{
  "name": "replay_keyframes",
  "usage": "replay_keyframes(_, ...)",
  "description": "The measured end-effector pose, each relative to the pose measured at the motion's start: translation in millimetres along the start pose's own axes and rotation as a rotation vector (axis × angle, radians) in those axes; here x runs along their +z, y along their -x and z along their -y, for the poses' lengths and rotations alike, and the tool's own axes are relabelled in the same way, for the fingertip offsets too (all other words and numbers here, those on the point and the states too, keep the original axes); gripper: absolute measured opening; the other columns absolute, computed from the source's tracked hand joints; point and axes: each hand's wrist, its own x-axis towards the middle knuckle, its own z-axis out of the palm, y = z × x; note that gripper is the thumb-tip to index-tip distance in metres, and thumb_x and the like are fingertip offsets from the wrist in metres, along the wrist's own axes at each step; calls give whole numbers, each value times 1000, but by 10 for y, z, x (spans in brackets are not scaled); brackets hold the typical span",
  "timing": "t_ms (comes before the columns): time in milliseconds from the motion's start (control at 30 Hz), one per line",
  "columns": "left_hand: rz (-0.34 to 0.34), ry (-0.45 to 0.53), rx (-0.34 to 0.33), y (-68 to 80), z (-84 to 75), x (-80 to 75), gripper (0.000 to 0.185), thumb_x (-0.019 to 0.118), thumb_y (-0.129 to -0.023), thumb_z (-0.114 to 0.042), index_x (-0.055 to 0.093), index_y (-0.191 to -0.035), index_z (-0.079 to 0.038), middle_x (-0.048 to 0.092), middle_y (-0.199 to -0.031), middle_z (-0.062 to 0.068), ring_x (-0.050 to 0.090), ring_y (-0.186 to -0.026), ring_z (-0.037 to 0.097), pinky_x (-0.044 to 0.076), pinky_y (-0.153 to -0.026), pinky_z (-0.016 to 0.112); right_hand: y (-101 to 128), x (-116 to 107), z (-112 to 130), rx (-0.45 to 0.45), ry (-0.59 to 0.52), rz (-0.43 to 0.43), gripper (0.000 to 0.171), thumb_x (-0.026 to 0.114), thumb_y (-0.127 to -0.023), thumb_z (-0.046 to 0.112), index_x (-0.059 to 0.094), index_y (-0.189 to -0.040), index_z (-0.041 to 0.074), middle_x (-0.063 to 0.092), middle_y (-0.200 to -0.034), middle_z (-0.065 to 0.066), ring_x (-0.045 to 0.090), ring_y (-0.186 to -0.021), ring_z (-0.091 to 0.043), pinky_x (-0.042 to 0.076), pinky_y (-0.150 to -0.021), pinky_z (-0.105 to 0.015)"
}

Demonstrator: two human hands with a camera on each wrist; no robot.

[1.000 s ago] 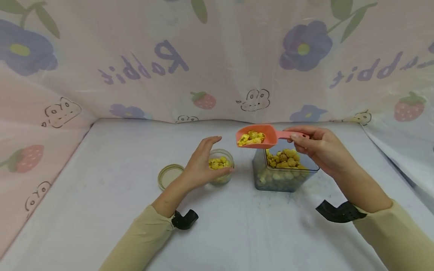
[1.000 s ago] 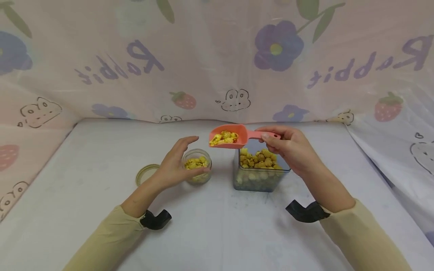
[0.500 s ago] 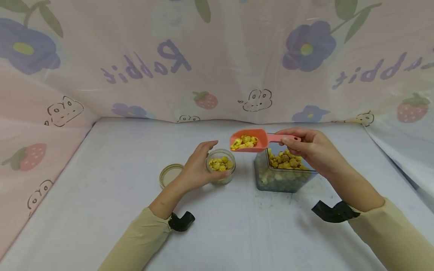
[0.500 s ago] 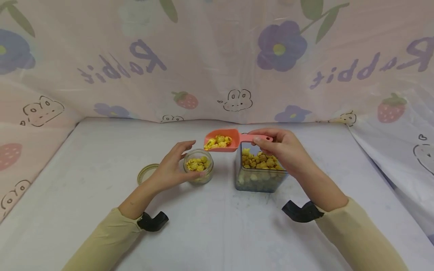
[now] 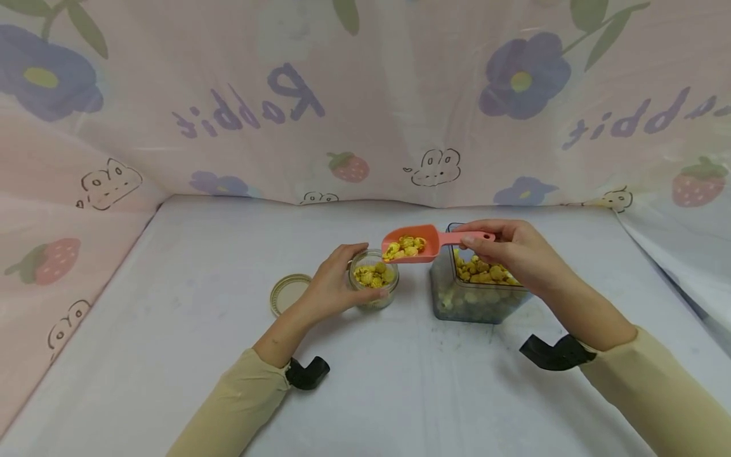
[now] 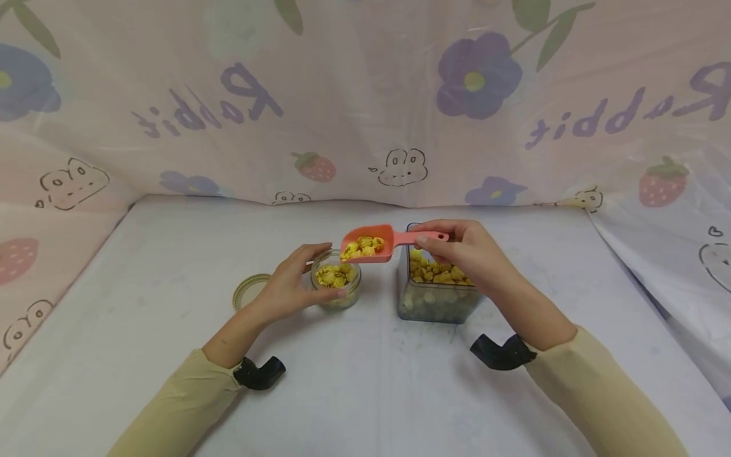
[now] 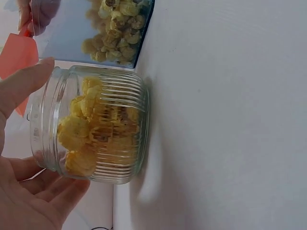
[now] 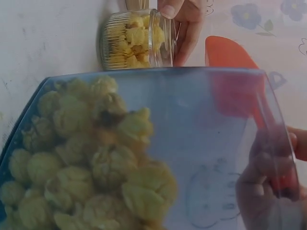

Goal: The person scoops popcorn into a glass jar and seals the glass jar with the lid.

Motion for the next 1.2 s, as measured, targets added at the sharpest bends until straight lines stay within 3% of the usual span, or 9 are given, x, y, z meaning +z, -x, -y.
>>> replay_keyframes(333, 5, 10, -15, -24, 20, 17, 83, 83, -73, -32, 43, -141, -4, 50, -138, 10, 46, -128, 28, 41, -105, 46, -47, 33, 18, -35, -7, 27, 42, 63, -94, 31, 61, -125, 3, 46, -70, 2, 43, -66, -16, 33, -53, -32)
replay_keyframes(900, -5, 15, -23, -3, 37, 17, 83, 84, -72, -32, 45, -140, -5, 49, -138, 10, 46, -128, 26, 42, -104, 45, -50, 54, 128, -18, 109, 63, 40, 63, -94, 29, 61, -124, 3, 52, -85, -3, 44, -70, -14, 38, -53, -27)
replay_keyframes(1200, -10, 20, -11, -6, 33, 16, 83, 85, -71, -31, 46, -139, -5, 51, -136, 9, 48, -126, 27, 42, -104, 45, -49, 70, 167, -46, 114, 69, 39, 65, -92, 30, 63, -120, 3, 49, -75, -2, 45, -64, -14, 39, -52, -27)
